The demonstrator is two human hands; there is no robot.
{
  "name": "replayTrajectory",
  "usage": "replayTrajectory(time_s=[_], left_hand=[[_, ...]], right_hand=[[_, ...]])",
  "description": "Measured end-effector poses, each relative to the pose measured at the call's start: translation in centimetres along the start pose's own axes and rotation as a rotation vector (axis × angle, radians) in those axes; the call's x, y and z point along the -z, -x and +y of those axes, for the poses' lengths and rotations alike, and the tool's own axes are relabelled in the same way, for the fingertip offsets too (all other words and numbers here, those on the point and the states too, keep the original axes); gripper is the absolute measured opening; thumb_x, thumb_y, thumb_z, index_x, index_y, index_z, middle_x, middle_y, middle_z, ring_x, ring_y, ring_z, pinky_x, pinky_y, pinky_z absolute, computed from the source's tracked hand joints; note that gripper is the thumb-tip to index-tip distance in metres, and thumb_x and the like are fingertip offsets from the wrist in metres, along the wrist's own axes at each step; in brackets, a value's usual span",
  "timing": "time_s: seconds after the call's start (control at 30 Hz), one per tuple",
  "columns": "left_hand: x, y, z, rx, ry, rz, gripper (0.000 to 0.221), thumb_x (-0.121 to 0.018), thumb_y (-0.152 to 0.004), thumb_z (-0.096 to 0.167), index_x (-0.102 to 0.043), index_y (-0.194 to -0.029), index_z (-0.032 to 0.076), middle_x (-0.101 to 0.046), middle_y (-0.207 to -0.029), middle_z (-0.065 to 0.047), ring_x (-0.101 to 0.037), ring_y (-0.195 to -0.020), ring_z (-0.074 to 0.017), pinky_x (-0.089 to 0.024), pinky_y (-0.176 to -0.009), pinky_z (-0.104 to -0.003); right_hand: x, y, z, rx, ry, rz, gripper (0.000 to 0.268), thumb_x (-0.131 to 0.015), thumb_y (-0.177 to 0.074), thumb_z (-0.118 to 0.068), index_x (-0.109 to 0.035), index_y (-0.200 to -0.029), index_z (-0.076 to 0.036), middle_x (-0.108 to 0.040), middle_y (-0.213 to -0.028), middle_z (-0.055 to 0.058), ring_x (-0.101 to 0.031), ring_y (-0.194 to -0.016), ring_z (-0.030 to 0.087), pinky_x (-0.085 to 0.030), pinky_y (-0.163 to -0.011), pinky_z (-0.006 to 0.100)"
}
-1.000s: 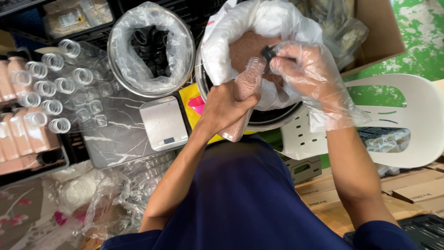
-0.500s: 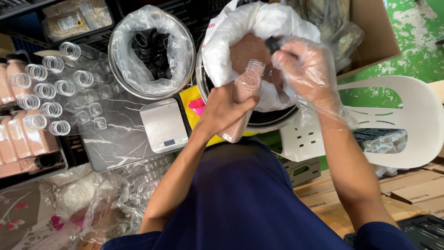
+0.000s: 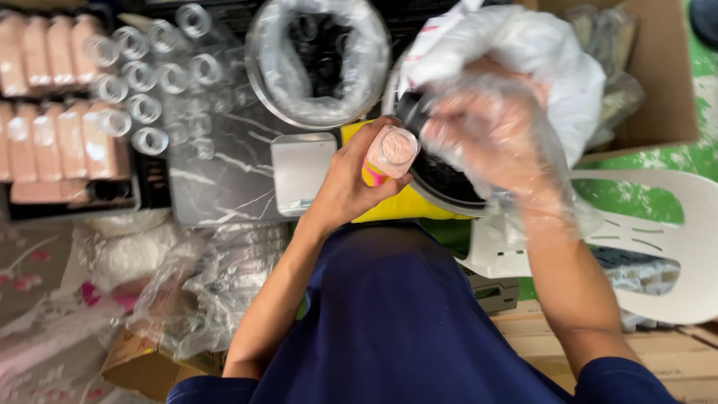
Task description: The person scoops pink powder from a large bag into a funnel to fill small bottles, weighs the bottles on a digital scale, and secures the caps by hand.
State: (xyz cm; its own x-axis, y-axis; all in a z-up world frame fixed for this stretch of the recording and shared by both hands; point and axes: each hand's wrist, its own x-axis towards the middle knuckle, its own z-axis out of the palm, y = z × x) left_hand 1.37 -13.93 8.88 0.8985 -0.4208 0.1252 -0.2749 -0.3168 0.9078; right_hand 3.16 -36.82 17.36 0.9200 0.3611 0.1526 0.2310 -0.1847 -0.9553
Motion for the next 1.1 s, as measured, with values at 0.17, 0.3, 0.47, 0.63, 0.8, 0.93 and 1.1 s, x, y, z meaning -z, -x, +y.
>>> replayTrajectory(time_s=[0.17, 0.3, 0.47, 0.63, 0.8, 0.93, 1.1], left_hand=[[4.3, 3.4, -3.6, 0.088, -0.012, 0.088, 0.073, -0.083, -0.089, 0.027, -0.046, -0.148, 0.005, -0.058, -0.151, -0.011, -0.059, -0.139, -0.0281, -0.045, -0.114, -0.038], [6.2, 6.2, -8.9, 0.189, 0.093, 0.226, 0.078, -0.091, -0.082, 0.019, -0.052, -0.149, 0.009, -0.066, -0.141, -0.021, -0.059, -0.135, -0.0454, -0.049, -0.112, -0.056], [6.7, 8.4, -13.5, 0.298, 0.169, 0.322, 0.077, -0.092, -0.081, 0.015, -0.052, -0.147, 0.008, -0.063, -0.146, -0.020, -0.054, -0.139, -0.0464, -0.047, -0.115, -0.060], [7.2, 8.8, -15.4, 0.343, 0.211, 0.343, 0.075, -0.092, -0.082, 0.014, -0.051, -0.145, 0.013, -0.061, -0.150, -0.014, -0.051, -0.143, -0.0430, -0.045, -0.119, -0.059], [7.5, 8.7, -16.8, 0.346, 0.166, 0.306, 0.087, -0.094, -0.080, 0.018, -0.047, -0.152, 0.016, -0.057, -0.153, -0.017, -0.051, -0.144, -0.0432, -0.046, -0.120, -0.058], [8.7, 11.1, -17.5, 0.300, 0.071, 0.318, 0.106, -0.098, -0.073, 0.018, -0.040, -0.162, 0.017, -0.041, -0.160, -0.020, -0.048, -0.144, -0.0478, -0.051, -0.115, -0.059], [10.9, 13.8, -21.8, 0.389, -0.152, 0.435, 0.079, -0.072, -0.083, -0.003, -0.048, -0.156, 0.015, -0.042, -0.145, -0.021, -0.065, -0.113, -0.0466, -0.063, -0.090, -0.055]], right_hand=[[-6.6, -3.2, -0.4, 0.192, 0.364, -0.052, 0.015, -0.078, -0.100, -0.009, -0.076, -0.108, 0.003, -0.076, -0.122, 0.017, -0.073, -0.105, 0.026, -0.057, -0.094, 0.035], [-12.9, -4.4, 3.1, 0.364, 0.339, 0.192, 0.031, -0.090, -0.089, -0.018, -0.079, -0.114, -0.003, -0.072, -0.099, 0.010, -0.069, -0.078, 0.025, -0.058, -0.068, 0.034], [-18.9, -4.6, 6.0, 0.335, 0.356, 0.242, 0.011, -0.079, -0.090, -0.003, -0.080, -0.097, -0.011, -0.075, -0.092, 0.005, -0.070, -0.082, 0.027, -0.059, -0.073, 0.035], [-21.2, -3.9, 7.8, 0.102, 0.161, 0.289, 0.008, -0.074, -0.095, 0.003, -0.074, -0.098, -0.004, -0.075, -0.092, 0.012, -0.071, -0.083, 0.027, -0.059, -0.077, 0.036], [-22.5, -3.7, 9.4, 0.025, -0.017, 0.389, 0.010, -0.073, -0.100, -0.005, -0.072, -0.109, -0.002, -0.075, -0.101, 0.014, -0.072, -0.090, 0.023, -0.060, -0.081, 0.037], [-23.4, -3.1, 11.2, -0.052, -0.133, 0.485, 0.020, -0.077, -0.098, -0.011, -0.070, -0.116, -0.005, -0.074, -0.111, 0.012, -0.072, -0.099, 0.023, -0.062, -0.086, 0.039], [-22.7, -2.6, 10.3, -0.097, 0.001, 0.476, 0.012, -0.073, -0.105, -0.015, -0.069, -0.114, -0.009, -0.070, -0.109, 0.012, -0.070, -0.099, 0.025, -0.061, -0.091, 0.042]])
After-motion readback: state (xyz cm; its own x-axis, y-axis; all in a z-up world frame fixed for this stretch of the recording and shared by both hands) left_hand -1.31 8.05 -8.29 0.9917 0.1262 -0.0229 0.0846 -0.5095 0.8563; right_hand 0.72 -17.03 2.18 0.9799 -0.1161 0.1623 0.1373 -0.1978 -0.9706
